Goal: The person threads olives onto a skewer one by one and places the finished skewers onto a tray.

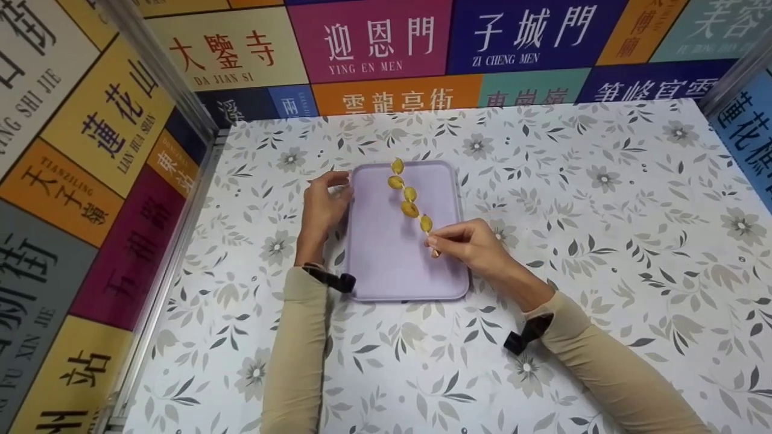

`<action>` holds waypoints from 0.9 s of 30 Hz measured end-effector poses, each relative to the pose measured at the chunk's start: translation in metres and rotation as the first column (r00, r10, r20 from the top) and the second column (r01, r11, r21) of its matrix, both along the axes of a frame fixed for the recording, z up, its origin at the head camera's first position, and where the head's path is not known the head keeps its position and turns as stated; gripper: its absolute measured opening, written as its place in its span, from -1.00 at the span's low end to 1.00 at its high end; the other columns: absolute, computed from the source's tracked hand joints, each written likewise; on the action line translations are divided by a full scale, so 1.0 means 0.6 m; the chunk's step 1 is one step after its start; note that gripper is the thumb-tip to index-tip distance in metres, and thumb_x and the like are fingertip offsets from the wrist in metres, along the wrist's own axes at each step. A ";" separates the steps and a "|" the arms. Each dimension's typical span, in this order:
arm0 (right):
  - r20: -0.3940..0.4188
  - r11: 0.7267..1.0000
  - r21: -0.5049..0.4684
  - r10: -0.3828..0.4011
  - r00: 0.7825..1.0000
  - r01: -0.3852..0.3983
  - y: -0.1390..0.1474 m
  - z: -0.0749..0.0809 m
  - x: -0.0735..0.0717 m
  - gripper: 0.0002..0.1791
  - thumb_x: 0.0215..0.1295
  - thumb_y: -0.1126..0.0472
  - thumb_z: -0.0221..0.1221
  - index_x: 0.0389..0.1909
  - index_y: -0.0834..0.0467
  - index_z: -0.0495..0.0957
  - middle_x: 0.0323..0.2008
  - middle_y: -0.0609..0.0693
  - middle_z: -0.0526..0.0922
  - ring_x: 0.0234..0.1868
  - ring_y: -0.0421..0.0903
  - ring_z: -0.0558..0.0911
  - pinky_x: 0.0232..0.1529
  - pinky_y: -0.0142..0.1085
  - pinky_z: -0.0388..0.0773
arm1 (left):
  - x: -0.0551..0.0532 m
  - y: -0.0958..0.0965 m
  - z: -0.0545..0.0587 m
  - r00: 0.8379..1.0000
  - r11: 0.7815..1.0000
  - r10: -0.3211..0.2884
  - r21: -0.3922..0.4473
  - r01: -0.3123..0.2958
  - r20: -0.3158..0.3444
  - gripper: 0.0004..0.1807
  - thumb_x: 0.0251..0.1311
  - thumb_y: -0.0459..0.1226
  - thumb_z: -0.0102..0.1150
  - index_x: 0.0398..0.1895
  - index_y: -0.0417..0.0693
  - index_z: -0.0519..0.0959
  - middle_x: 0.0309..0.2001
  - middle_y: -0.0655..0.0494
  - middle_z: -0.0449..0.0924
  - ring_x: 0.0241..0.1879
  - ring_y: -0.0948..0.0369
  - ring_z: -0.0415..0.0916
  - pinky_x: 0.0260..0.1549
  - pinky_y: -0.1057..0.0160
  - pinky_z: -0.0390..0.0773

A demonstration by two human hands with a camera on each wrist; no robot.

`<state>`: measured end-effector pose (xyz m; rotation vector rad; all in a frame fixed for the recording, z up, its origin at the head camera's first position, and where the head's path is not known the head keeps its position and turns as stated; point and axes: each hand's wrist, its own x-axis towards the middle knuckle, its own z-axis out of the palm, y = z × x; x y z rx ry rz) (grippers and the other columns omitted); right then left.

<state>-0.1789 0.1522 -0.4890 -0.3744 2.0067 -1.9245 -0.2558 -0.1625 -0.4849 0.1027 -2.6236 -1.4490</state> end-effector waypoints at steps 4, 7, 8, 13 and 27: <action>-0.004 0.998 0.049 -0.032 0.999 0.032 -0.007 0.003 0.005 -0.65 0.43 0.21 0.44 0.04 0.42 0.75 -0.24 0.22 0.87 -0.29 -0.22 0.74 -0.24 -0.38 0.59 | -0.002 -0.004 -0.007 1.000 1.000 -0.010 0.013 0.010 0.002 -0.59 0.39 -0.39 0.34 0.28 -0.21 0.67 0.10 -0.15 0.82 0.22 -0.04 0.70 0.37 0.03 0.50; -0.002 0.996 0.079 -0.043 0.999 0.043 -0.014 0.006 0.008 -0.66 0.42 0.21 0.44 0.03 0.39 0.77 -0.21 0.25 0.86 -0.28 -0.21 0.74 -0.24 -0.38 0.59 | -0.002 -0.007 -0.011 1.000 1.000 -0.010 0.009 0.010 0.012 -0.60 0.37 -0.41 0.35 0.25 -0.23 0.69 0.09 -0.17 0.82 0.21 -0.04 0.70 0.39 0.03 0.49; 0.002 0.995 0.084 -0.045 0.999 0.045 -0.016 0.007 0.009 -0.66 0.42 0.21 0.44 0.04 0.39 0.76 -0.20 0.25 0.87 -0.28 -0.21 0.75 -0.22 -0.38 0.60 | -0.002 -0.008 -0.012 1.000 1.000 -0.010 0.006 0.010 0.016 -0.61 0.37 -0.41 0.35 0.24 -0.23 0.69 0.09 -0.17 0.82 0.21 -0.04 0.70 0.39 0.03 0.49; 0.025 0.990 0.116 -0.083 0.996 0.079 -0.024 0.007 0.012 -0.67 0.42 0.20 0.44 0.02 0.38 0.78 -0.25 0.16 0.88 -0.27 -0.20 0.74 -0.23 -0.38 0.59 | -0.002 -0.010 -0.012 1.000 1.000 -0.012 0.007 0.012 0.021 -0.64 0.35 -0.41 0.35 0.20 -0.22 0.73 0.07 -0.18 0.82 0.20 -0.05 0.70 0.39 0.03 0.49; -0.135 0.884 0.463 -0.002 0.991 0.065 -0.057 0.012 0.008 -0.84 0.41 0.13 0.40 -0.25 0.10 0.90 -0.43 -0.08 0.84 -0.44 -0.20 0.61 -0.38 -0.39 0.49 | -0.002 -0.010 -0.014 0.999 0.999 -0.017 0.029 0.016 0.044 -0.64 0.37 -0.38 0.38 0.22 -0.19 0.73 0.09 -0.14 0.82 0.20 -0.01 0.72 0.31 0.06 0.58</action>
